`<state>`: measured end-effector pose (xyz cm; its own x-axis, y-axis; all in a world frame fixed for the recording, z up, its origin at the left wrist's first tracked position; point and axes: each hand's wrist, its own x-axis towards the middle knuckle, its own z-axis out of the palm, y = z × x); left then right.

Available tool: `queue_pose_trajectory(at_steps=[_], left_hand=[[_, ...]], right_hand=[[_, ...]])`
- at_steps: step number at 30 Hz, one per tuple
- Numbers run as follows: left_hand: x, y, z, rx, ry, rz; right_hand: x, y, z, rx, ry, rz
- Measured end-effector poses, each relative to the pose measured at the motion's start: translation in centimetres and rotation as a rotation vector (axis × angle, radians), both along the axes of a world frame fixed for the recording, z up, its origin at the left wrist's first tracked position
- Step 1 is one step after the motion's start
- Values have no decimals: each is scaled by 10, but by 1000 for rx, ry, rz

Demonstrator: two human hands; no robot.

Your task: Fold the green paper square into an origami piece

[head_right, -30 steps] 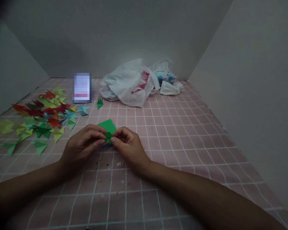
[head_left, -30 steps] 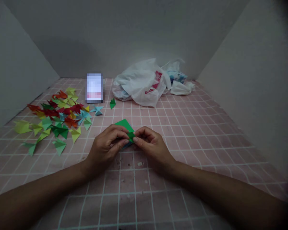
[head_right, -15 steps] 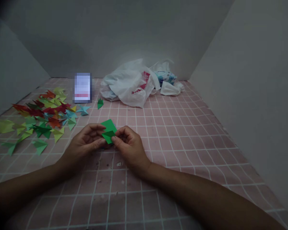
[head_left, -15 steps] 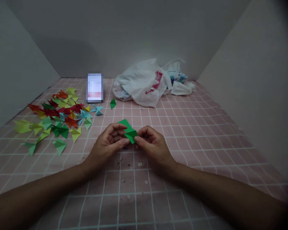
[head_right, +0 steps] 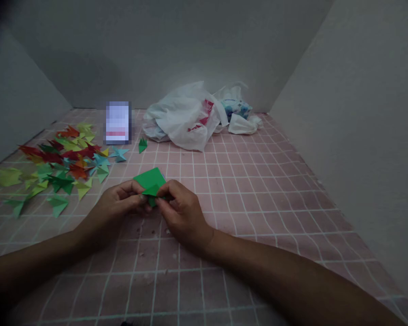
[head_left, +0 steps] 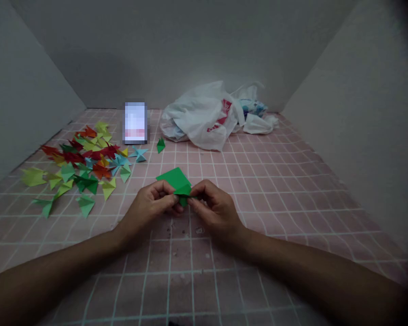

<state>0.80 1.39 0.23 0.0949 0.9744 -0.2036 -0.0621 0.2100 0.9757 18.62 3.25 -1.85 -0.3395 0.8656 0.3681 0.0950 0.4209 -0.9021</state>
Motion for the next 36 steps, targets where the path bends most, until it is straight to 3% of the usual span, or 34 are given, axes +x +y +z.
queue_pose_trajectory(at_steps=[5, 9, 12, 17, 20, 24, 27, 31, 36], left_hand=[[0, -1, 1, -39, -24, -20], [1, -1, 2, 105, -43, 3], [-1, 0, 2, 119, -43, -12], [-5, 5, 4, 31, -50, -30], [-5, 7, 5, -15, -38, 30], [-3, 5, 4, -98, -94, 177], [0, 2, 2, -141, -145, 177], [4, -4, 1, -143, -166, 146], [5, -6, -1, -114, -185, 142]], right_hand=[[2, -2, 3, 120, -76, 10], [0, 0, 2, -179, 101, 44], [-3, 4, 0, -385, 257, 92], [-3, 10, -2, -473, 326, 167], [-1, 12, -2, -341, 272, 137], [3, 9, 1, 137, 6, 52], [4, 5, 3, 401, -177, 42], [5, 2, 4, 464, -198, 20], [5, 1, 6, 333, -109, -2]])
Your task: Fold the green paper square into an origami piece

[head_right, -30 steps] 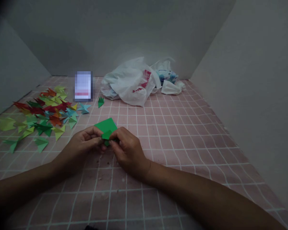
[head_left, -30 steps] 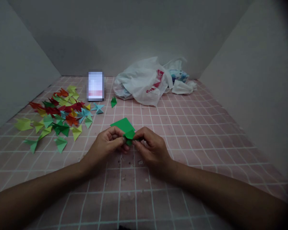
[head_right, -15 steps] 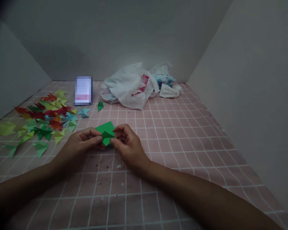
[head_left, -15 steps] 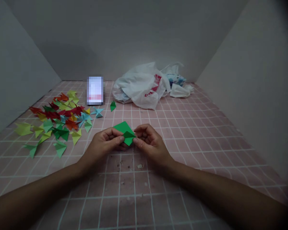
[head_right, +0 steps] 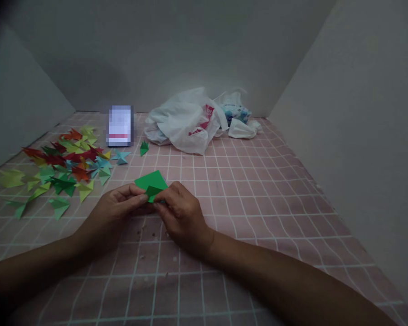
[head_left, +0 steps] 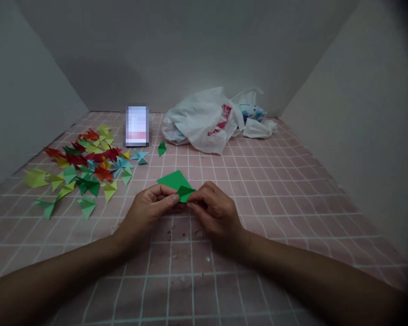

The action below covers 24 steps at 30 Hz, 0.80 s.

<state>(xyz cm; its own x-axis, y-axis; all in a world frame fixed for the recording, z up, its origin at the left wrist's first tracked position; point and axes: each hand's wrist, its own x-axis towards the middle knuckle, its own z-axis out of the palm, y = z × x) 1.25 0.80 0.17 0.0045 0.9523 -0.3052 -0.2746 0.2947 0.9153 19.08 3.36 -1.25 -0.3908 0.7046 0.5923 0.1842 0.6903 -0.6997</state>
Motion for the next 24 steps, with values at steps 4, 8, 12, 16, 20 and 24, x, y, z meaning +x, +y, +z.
queue_pose_trajectory(at_steps=[4, 8, 12, 16, 20, 24], left_hand=[[0, 0, -1, 59, 76, -7], [1, -1, -2, 142, 186, -8], [3, -3, 0, 207, 284, 2], [5, -4, 1, 225, 327, -6], [7, -4, -1, 232, 309, -5], [8, -4, -3, 233, 293, -14]], right_hand=[[-2, -3, 1, -240, 78, -62], [-5, -8, 1, -493, 162, -74], [-6, -11, 4, -609, 220, -90], [-7, -12, 4, -728, 287, -39], [-7, -12, 3, -744, 309, -44], [-8, -10, 3, -704, 265, -85]])
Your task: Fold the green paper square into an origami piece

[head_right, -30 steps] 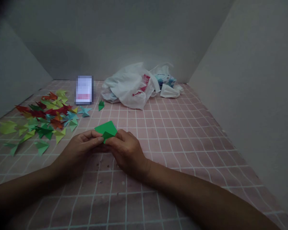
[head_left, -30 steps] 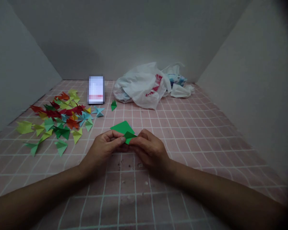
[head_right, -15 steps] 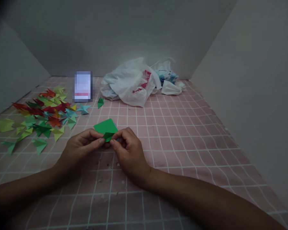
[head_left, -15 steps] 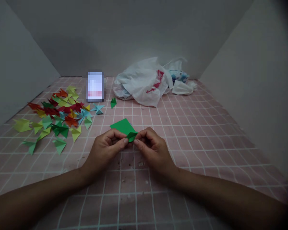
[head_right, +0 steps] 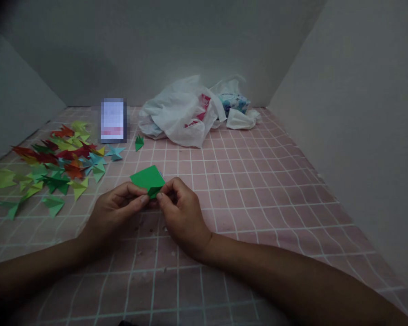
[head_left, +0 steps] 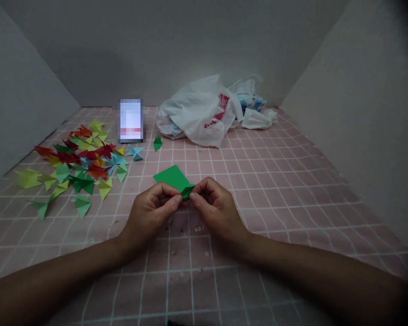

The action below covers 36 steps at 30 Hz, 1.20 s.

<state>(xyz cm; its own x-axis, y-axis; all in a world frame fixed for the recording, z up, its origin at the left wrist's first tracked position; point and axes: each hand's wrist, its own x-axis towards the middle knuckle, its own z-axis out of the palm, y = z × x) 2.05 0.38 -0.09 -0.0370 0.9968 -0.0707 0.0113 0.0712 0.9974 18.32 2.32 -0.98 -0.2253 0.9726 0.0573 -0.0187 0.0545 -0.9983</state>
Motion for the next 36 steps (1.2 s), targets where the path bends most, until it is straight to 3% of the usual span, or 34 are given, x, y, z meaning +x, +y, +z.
queue_pose_trajectory(at_steps=[12, 21, 36], left_hand=[[2, 0, -1, -79, -92, 23], [-3, 3, -2, -100, -42, -48], [-2, 3, -3, -101, -41, -46]], right_hand=[[-1, 2, 0, -17, -42, -11], [0, 3, -2, -21, -40, 12], [-2, 2, -1, 1, -105, -18]])
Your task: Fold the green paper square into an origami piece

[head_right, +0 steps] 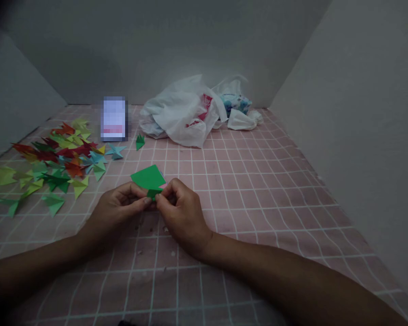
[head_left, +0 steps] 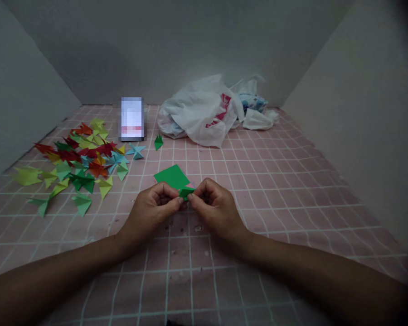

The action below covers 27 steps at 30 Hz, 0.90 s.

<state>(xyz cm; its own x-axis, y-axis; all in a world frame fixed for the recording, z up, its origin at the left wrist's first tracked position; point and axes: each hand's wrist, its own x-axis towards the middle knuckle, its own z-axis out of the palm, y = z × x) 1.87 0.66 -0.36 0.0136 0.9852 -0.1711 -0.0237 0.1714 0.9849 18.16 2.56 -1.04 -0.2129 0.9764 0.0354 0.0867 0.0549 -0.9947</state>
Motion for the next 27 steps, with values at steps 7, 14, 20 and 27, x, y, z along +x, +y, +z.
queue_pose_trajectory(at_steps=[7, 14, 20, 27], left_hand=[[-2, 1, 4, -32, 24, 58], [-5, 3, 0, 10, 12, 76], [-4, 1, 0, 16, 22, 41], [-5, 1, 0, 5, 9, 13]], right_hand=[[4, 4, 3, -22, 125, -3], [2, 4, 2, -122, 132, 65], [1, 3, 2, -235, 163, 118], [0, 1, 1, -275, 187, 98]])
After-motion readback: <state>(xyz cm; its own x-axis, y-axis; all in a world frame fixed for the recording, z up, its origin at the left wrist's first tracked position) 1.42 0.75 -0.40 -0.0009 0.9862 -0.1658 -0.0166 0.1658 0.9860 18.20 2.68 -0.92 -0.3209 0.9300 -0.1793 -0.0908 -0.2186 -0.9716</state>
